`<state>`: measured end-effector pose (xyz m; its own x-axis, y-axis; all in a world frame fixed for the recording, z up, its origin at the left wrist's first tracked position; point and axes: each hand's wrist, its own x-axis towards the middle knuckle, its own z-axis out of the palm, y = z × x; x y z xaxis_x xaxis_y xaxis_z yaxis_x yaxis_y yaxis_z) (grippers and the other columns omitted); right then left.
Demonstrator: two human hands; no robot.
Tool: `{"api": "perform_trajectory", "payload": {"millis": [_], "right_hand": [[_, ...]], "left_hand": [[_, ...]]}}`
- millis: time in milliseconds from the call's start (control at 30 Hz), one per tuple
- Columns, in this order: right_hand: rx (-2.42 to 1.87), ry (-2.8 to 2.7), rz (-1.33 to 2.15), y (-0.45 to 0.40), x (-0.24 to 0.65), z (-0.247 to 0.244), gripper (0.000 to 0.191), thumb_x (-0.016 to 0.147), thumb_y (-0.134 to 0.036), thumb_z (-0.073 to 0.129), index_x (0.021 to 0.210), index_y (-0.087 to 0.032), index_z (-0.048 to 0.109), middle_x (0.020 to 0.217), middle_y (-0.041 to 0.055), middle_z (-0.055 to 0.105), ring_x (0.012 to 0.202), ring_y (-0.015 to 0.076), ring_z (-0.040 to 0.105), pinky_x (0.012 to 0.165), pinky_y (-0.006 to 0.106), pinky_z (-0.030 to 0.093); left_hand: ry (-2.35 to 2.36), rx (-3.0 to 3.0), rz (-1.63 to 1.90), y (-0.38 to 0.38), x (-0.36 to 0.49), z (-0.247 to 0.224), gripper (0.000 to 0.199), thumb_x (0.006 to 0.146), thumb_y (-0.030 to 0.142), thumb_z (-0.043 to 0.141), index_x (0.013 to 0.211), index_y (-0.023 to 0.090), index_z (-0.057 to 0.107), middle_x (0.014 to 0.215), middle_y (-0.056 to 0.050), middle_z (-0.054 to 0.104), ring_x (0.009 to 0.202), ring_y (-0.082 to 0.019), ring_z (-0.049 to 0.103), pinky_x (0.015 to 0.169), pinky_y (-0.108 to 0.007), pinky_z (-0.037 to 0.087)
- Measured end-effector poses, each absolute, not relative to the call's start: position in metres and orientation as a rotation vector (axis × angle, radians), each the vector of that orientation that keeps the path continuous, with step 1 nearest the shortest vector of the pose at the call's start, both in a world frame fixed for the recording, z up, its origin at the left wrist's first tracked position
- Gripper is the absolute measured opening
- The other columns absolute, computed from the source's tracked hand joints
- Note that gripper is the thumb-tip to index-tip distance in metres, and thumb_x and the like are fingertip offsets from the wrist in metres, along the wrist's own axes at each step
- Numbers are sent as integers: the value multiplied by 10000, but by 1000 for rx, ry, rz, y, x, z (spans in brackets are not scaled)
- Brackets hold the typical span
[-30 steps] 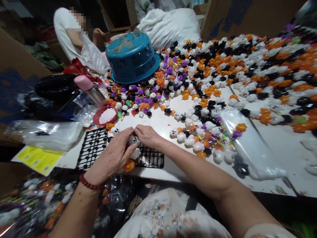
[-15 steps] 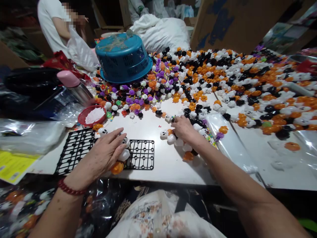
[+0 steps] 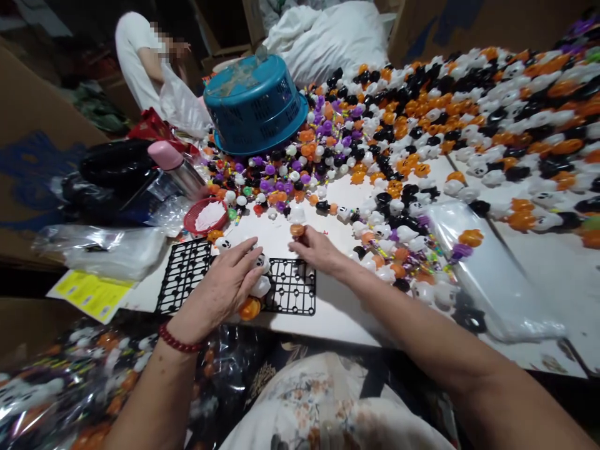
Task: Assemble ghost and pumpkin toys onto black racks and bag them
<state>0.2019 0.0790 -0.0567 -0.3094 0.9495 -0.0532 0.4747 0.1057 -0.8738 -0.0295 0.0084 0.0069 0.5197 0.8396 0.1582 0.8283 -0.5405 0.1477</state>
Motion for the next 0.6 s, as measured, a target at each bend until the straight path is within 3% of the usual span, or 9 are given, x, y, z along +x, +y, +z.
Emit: {"api": "perform_trajectory", "payload": {"millis": [200,333,600], "right_hand": [[-1224,-1656,1447,82,149,-91,130,858,-259,619,943,-161,638,830,10,691,768,144,632,742,261,479],[-1276,-1776,1372,82,147,-91,151,827,-263,675,934,-156,674,871,29,707,826,168,640,774,270,476],[-1183,-2240,1045,83,149,-76,255,807,-89,554,1025,-155,670,962,56,725,870,194,632,757,250,440]], "left_hand": [[1487,2663,333,8,-30,5,442,1006,369,357,1385,183,487,1494,-130,440,1382,-263,416,1150,-483,375],[1477,2683,351,8,-32,2,437,1007,359,367,1386,174,482,1487,-137,446,1378,-257,421,1146,-472,377],[1498,2677,373,8,-34,1,496,1006,384,380,1454,171,382,1473,-132,469,1365,-246,431,1140,-460,373]]}}
